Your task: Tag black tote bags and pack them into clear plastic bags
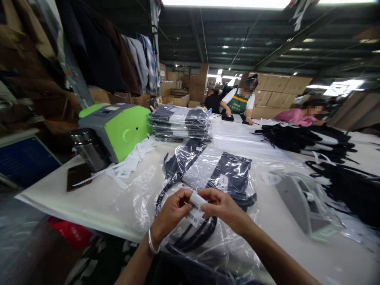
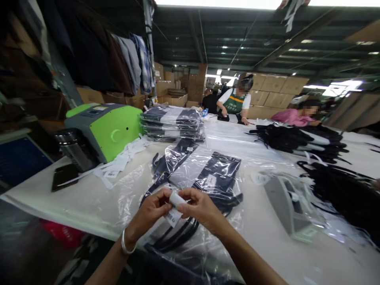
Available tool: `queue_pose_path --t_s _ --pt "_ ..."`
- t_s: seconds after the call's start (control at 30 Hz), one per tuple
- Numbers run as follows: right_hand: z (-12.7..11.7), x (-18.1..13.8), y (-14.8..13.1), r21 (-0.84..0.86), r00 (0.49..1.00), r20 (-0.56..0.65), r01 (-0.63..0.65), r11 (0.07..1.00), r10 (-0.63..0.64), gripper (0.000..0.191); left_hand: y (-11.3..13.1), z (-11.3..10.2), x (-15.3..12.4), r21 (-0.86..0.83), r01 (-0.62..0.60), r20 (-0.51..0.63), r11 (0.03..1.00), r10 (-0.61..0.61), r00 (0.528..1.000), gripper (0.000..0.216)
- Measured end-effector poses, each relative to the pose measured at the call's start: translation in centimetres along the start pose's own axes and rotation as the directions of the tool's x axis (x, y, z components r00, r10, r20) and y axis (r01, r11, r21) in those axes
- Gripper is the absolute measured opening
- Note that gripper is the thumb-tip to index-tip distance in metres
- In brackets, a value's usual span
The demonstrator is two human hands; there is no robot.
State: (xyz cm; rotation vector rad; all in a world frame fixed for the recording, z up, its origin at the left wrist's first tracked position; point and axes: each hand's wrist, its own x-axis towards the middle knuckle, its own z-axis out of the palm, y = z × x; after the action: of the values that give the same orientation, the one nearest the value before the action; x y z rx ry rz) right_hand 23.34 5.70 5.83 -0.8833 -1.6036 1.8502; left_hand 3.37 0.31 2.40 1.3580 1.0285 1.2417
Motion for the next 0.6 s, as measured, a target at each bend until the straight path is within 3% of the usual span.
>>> queue_pose_path --t_s 0.1,0.2,0.37,0.43,0.5,0.6 --pt "-0.7 -1.7 0.7 -0.124 0.992 -0.113 0.037 0.992 -0.052 0.040 0.7 2.5 0.0 0.200 -0.048 0.018 0.979 0.045 0.999 0.014" --pt "-2.0 -3.5 1.8 -0.089 0.971 -0.230 0.045 0.995 -0.065 0.041 1.0 5.0 0.1 0.324 -0.071 0.014 0.943 0.070 0.997 0.016" --pt "-3.9 -5.3 3.3 -0.016 0.899 -0.436 0.050 0.999 -0.052 0.048 0.1 7.0 0.0 0.338 0.051 0.089 0.940 -0.085 0.992 0.046" --pt "-4.4 -5.7 3.7 -0.078 0.867 -0.493 0.029 0.997 -0.064 0.053 -0.3 6.2 0.1 0.392 0.016 0.104 0.920 -0.061 0.993 0.058" --pt "-5.6 -6.1 4.6 -0.148 0.835 -0.544 -0.003 0.989 -0.079 0.058 -0.5 3.8 0.7 0.474 -0.029 0.071 0.880 -0.005 0.997 0.065" --pt "-9.4 -5.8 6.9 -0.217 0.796 -0.604 -0.107 0.970 -0.047 0.063 0.1 -3.8 1.9 0.646 0.056 -0.162 0.762 0.064 0.985 0.066"
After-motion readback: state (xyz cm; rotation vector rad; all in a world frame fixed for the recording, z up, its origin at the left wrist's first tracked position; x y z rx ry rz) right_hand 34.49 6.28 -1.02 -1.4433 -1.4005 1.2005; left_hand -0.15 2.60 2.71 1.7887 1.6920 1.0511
